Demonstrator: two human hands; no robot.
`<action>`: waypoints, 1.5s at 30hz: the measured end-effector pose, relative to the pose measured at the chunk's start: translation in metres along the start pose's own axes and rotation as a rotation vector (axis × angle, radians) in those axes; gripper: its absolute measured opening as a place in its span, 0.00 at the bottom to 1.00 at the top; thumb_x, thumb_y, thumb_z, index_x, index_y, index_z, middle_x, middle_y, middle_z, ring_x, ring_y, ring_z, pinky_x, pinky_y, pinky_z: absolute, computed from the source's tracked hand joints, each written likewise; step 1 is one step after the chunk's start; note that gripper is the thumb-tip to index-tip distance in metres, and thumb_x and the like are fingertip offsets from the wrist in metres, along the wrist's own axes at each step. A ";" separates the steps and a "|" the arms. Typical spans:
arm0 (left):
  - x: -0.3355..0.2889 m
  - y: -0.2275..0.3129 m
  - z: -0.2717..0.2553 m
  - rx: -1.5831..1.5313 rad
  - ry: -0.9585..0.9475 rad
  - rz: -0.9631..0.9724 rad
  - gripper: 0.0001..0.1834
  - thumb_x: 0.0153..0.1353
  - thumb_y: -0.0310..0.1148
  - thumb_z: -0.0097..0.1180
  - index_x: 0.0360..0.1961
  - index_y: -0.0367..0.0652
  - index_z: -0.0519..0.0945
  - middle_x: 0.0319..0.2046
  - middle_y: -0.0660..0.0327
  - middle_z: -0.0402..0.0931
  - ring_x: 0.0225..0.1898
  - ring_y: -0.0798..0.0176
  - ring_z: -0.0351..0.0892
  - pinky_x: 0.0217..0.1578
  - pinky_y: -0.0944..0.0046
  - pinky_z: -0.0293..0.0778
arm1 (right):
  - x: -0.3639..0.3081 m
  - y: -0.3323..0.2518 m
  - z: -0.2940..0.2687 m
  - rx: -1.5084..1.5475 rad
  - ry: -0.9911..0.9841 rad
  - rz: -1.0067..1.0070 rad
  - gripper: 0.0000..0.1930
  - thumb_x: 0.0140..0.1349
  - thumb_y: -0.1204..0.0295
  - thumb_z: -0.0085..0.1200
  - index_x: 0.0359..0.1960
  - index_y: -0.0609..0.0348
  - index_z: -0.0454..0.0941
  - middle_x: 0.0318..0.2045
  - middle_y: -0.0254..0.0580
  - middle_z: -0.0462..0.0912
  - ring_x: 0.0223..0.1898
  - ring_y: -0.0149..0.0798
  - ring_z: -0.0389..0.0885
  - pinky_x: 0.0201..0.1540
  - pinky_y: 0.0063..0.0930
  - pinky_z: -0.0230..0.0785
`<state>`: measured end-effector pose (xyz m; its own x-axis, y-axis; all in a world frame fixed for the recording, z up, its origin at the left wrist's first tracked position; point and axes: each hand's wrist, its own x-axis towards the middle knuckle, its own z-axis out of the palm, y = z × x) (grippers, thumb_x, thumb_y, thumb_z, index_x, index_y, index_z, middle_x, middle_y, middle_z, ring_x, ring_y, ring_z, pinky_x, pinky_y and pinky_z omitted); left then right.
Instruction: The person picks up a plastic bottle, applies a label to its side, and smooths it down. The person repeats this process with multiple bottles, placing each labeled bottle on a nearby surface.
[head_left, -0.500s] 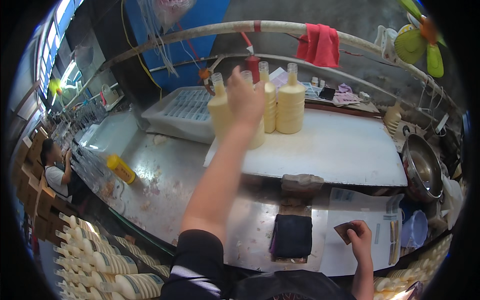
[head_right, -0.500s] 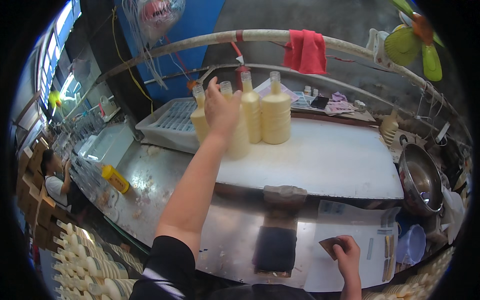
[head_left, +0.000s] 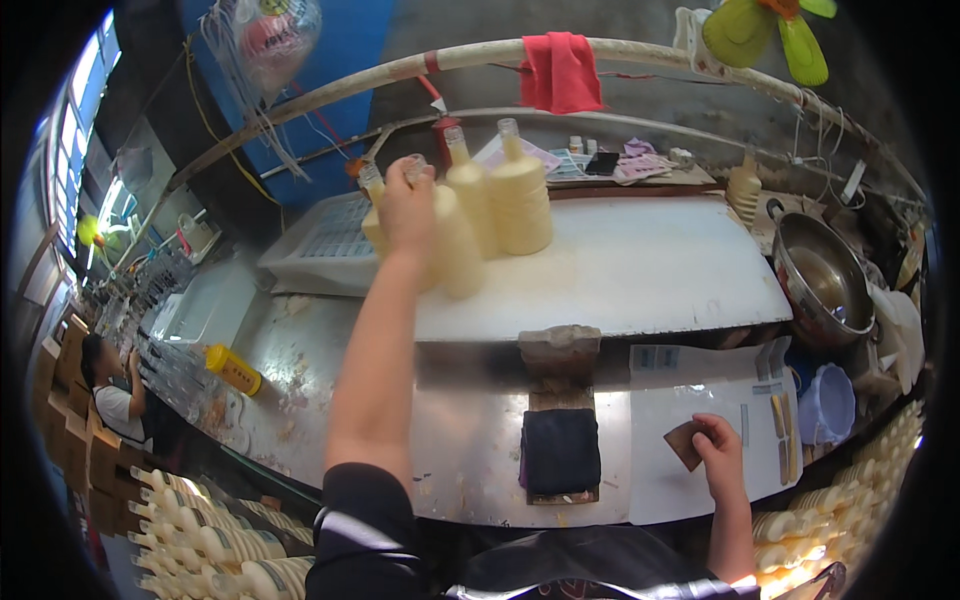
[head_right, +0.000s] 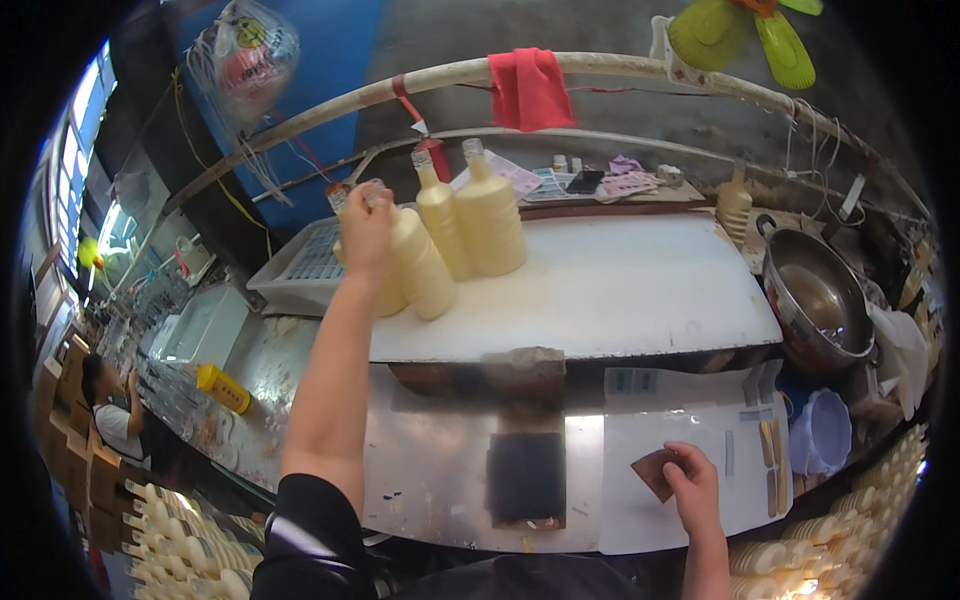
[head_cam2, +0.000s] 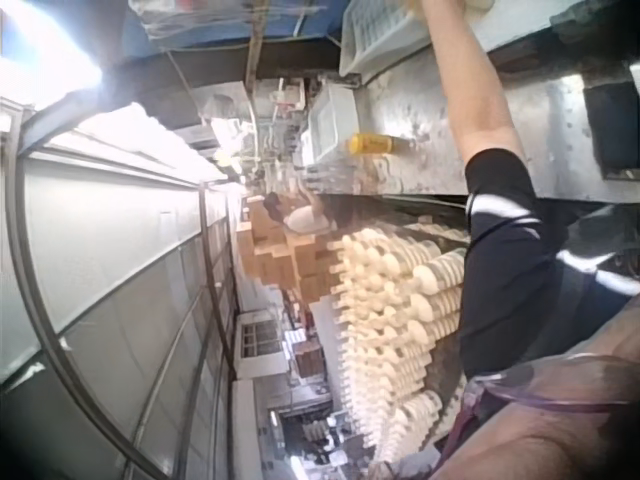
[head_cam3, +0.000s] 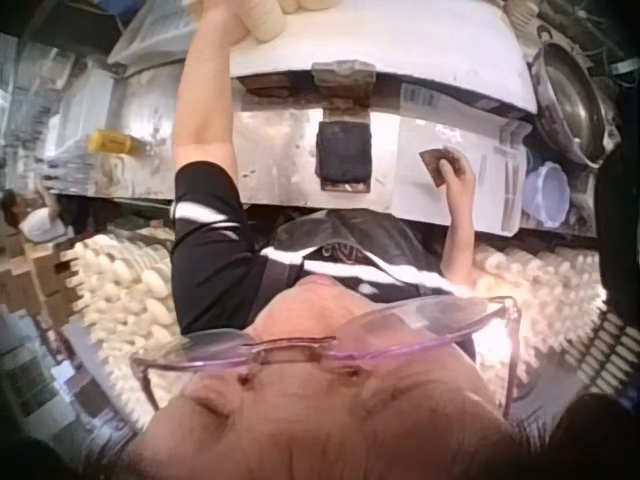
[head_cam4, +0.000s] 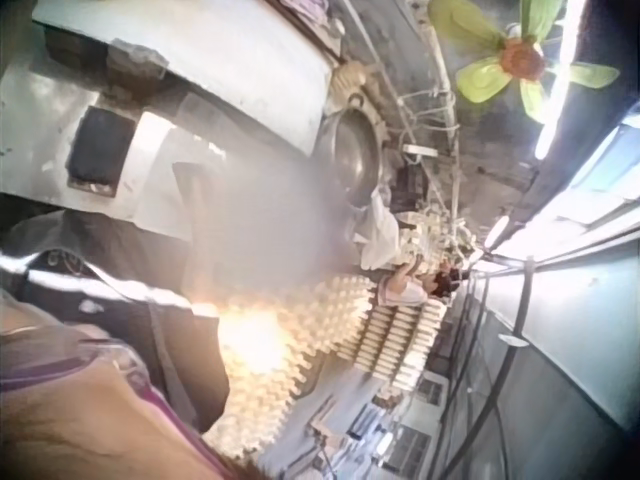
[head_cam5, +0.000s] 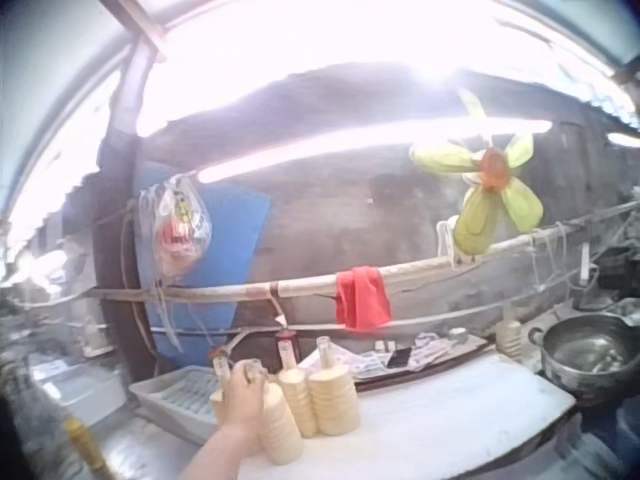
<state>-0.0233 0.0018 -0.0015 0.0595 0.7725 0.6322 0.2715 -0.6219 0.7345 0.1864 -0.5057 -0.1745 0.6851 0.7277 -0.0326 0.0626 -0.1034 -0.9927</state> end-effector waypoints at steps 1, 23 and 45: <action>-0.007 0.011 -0.008 -0.074 -0.016 0.035 0.18 0.72 0.41 0.58 0.56 0.42 0.77 0.44 0.57 0.86 0.45 0.59 0.85 0.49 0.59 0.77 | 0.002 -0.001 -0.001 0.023 -0.016 0.003 0.15 0.65 0.80 0.54 0.54 0.62 0.80 0.45 0.34 0.83 0.47 0.30 0.81 0.54 0.25 0.73; -0.312 0.038 0.001 -0.182 -0.560 -0.131 0.42 0.66 0.33 0.60 0.77 0.38 0.56 0.64 0.46 0.73 0.60 0.50 0.78 0.63 0.56 0.73 | 0.041 -0.036 0.125 -0.054 -0.462 0.126 0.36 0.60 0.57 0.65 0.68 0.59 0.71 0.56 0.51 0.84 0.57 0.45 0.83 0.62 0.37 0.73; -0.361 0.055 -0.032 -0.310 -0.542 -0.477 0.51 0.57 0.28 0.56 0.80 0.38 0.47 0.75 0.43 0.52 0.75 0.46 0.55 0.75 0.51 0.50 | -0.047 0.010 0.027 -0.713 -0.039 -0.182 0.11 0.68 0.66 0.52 0.41 0.59 0.83 0.34 0.45 0.85 0.38 0.54 0.84 0.44 0.45 0.77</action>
<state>-0.0610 -0.3151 -0.1810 0.4859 0.8702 0.0809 0.1100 -0.1528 0.9821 0.1354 -0.5229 -0.1858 0.5935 0.7976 0.1080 0.6387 -0.3851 -0.6662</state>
